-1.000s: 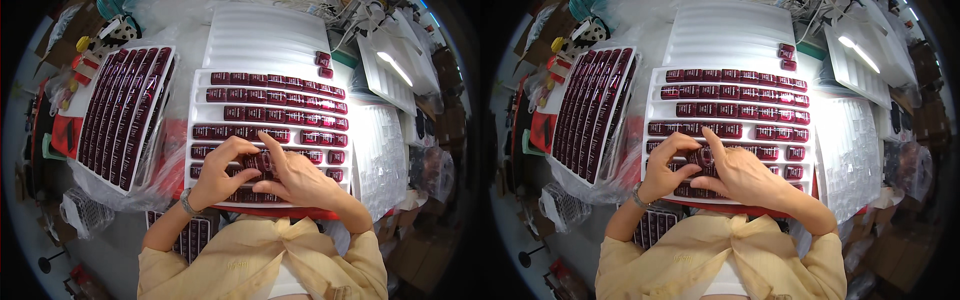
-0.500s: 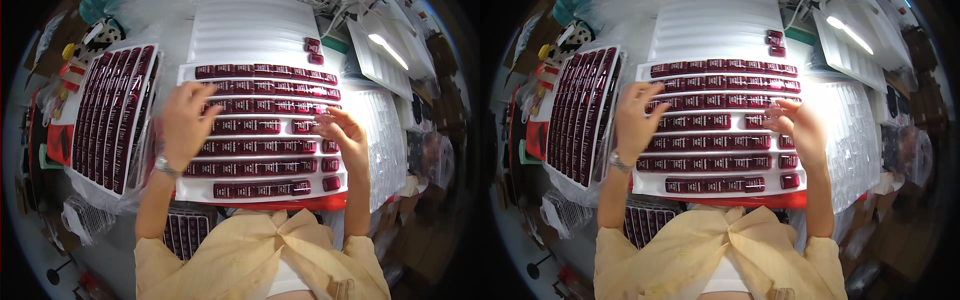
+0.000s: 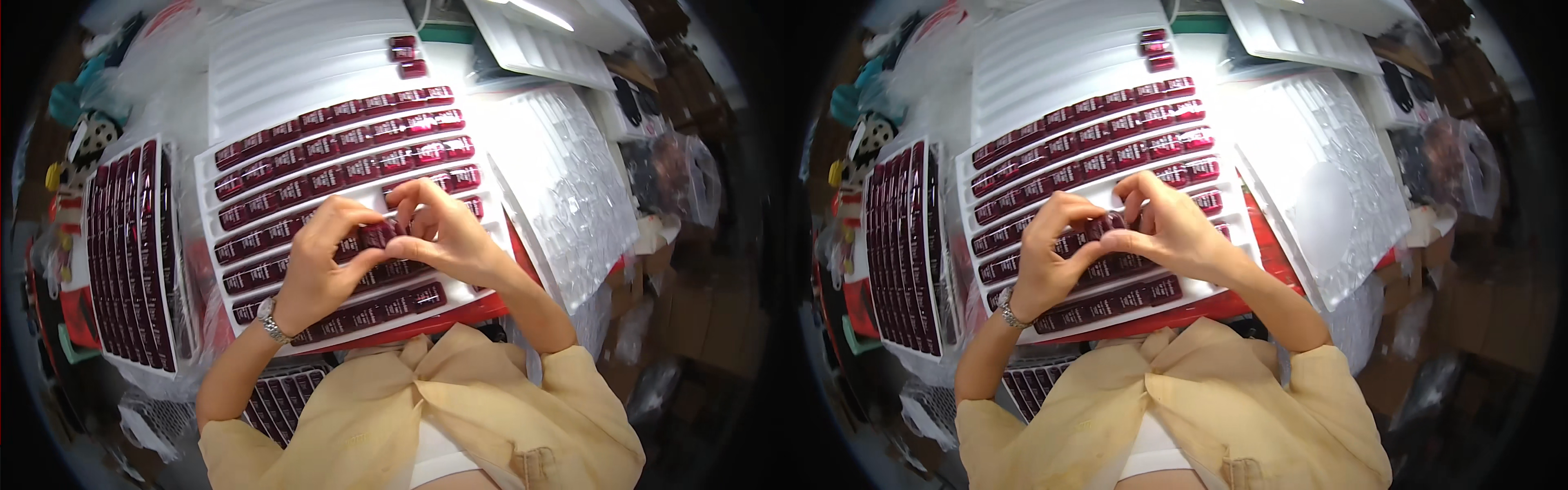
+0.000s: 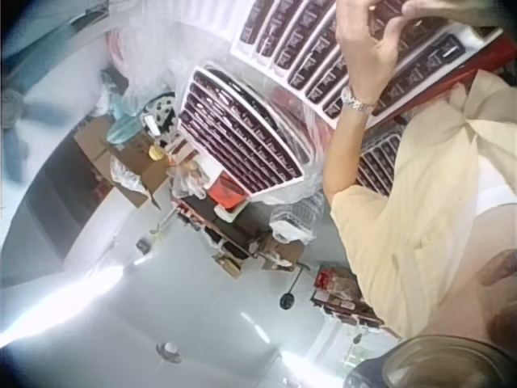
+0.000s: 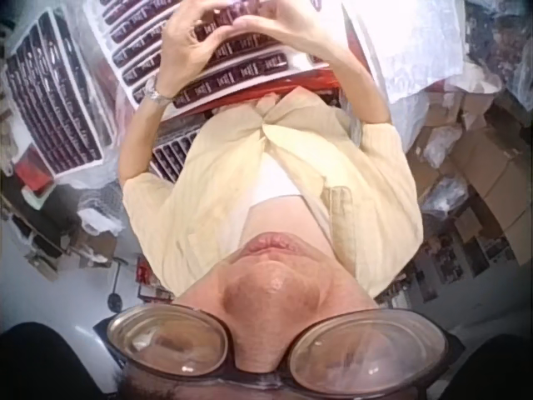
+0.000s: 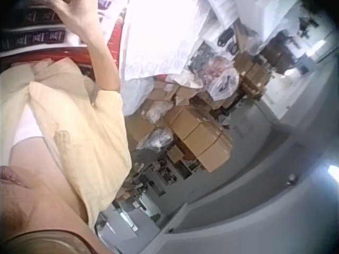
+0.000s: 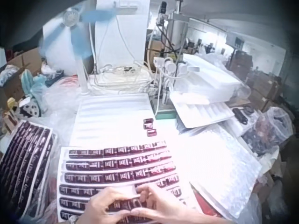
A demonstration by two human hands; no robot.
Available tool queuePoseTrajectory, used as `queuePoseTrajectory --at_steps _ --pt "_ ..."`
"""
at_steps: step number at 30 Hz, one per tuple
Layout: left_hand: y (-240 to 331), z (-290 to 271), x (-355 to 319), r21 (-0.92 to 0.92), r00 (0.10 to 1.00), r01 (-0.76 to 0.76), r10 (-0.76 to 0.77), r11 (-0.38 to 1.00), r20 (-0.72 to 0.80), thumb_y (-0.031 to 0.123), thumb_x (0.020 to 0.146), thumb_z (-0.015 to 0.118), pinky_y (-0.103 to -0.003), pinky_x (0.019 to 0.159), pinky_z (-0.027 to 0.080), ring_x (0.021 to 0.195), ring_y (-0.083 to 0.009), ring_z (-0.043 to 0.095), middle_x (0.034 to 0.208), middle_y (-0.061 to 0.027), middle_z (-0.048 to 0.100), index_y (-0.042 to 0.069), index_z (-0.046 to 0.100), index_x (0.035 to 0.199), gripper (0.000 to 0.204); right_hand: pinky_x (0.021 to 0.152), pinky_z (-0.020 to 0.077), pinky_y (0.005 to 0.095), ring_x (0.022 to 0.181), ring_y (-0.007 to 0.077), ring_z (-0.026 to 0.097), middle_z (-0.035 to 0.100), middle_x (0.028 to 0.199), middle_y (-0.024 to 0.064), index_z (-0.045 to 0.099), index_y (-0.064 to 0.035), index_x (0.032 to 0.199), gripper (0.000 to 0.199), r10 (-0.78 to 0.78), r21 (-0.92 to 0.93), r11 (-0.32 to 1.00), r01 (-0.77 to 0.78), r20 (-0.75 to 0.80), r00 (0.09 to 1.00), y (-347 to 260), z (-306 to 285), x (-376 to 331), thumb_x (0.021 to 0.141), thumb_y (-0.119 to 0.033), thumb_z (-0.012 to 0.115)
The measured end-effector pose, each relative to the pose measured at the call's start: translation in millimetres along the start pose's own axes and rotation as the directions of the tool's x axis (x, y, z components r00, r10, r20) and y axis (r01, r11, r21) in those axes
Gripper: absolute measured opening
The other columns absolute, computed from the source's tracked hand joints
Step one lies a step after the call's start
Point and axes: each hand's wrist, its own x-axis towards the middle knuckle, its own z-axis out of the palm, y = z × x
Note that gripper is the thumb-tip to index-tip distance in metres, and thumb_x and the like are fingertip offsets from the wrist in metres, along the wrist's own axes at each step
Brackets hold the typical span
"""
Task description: The person places small red jars into a white foam tray one by one. They pick up each jar from a nearby pile and carefully position it into an empty slot in the tray, filling the rows sequentially.
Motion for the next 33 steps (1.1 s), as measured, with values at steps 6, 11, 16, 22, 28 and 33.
queuePoseTrajectory --at_steps 6,11,16,22,28,33 --pt "-27.6 -5.6 16.5 0.520 0.997 -0.066 0.071 0.851 0.011 0.016 0.069 0.078 -0.035 0.082 0.040 0.089 -0.0231 0.053 0.090 -0.0050 0.058 0.005 0.067 0.094 0.030 0.078 0.0487 0.0385 0.088 0.0300 0.061 0.059 0.093 0.0129 0.063 -0.0011 0.102 0.033 -0.319 -0.908 0.262 -0.326 -0.400 0.859 49.6 -128.7 -44.6 0.074 -0.012 0.076" --pt "-22.1 -5.0 14.6 0.518 0.993 -0.102 0.114 0.849 0.009 0.019 0.069 0.078 -0.036 0.082 0.039 0.090 -0.0225 0.054 0.092 -0.0045 0.059 0.004 0.067 0.100 0.036 0.072 0.0480 0.0377 0.080 0.0293 0.060 0.056 0.090 0.0142 0.066 -0.0021 0.093 0.020 -0.209 -0.870 0.337 -0.359 -0.441 0.873 84.3 -174.7 -62.2 0.074 -0.004 0.071" --pt "-37.5 -45.5 -16.7 0.531 0.998 0.062 -0.042 0.845 -0.049 0.009 0.065 0.080 -0.035 0.083 0.043 0.090 -0.0237 0.055 0.093 -0.0058 0.061 0.002 0.069 0.097 0.035 0.064 0.0473 0.0363 0.071 0.0280 0.058 0.056 0.086 0.0139 0.066 0.0007 0.085 0.009 -0.223 -0.782 0.565 -0.264 -0.452 0.864 90.3 -181.7 -55.3 0.076 -0.001 0.067" --pt "-15.2 -35.0 -22.5 0.200 0.995 0.075 -0.059 0.977 -0.084 0.006 0.071 0.077 -0.032 0.079 0.048 0.089 -0.0216 0.060 0.096 -0.0076 0.062 0.003 0.065 0.101 0.032 0.055 0.0496 0.0238 0.060 0.0083 0.059 0.066 0.078 0.0056 0.066 0.0021 0.092 0.017 -0.149 -0.067 0.989 0.134 -0.544 0.826 17.3 -119.9 -33.6 0.095 -0.009 0.054" --pt "16.9 17.0 -33.6 -0.425 0.970 0.151 -0.216 0.893 -0.109 -0.002 0.073 0.076 -0.026 0.082 0.053 0.091 -0.0136 0.061 0.102 -0.0065 0.058 0.001 0.060 0.106 0.036 0.051 0.0486 0.0217 0.059 0.0064 0.057 0.061 0.080 0.0041 0.063 0.0022 0.097 0.009 -0.090 0.394 0.911 0.120 -0.094 0.992 -24.7 11.1 -13.4 0.091 -0.004 0.060" --pt "11.2 12.7 -43.0 -0.243 0.970 0.163 -0.201 0.956 -0.140 -0.001 0.072 0.076 -0.030 0.084 0.050 0.096 -0.0179 0.059 0.102 -0.0073 0.058 0.003 0.062 0.105 0.036 0.055 0.0450 0.0232 0.062 0.0072 0.050 0.057 0.092 0.0044 0.051 -0.0075 0.127 0.056 -0.284 -0.328 0.922 0.207 -0.205 0.937 -11.2 -3.8 -21.3 0.077 -0.004 0.075"
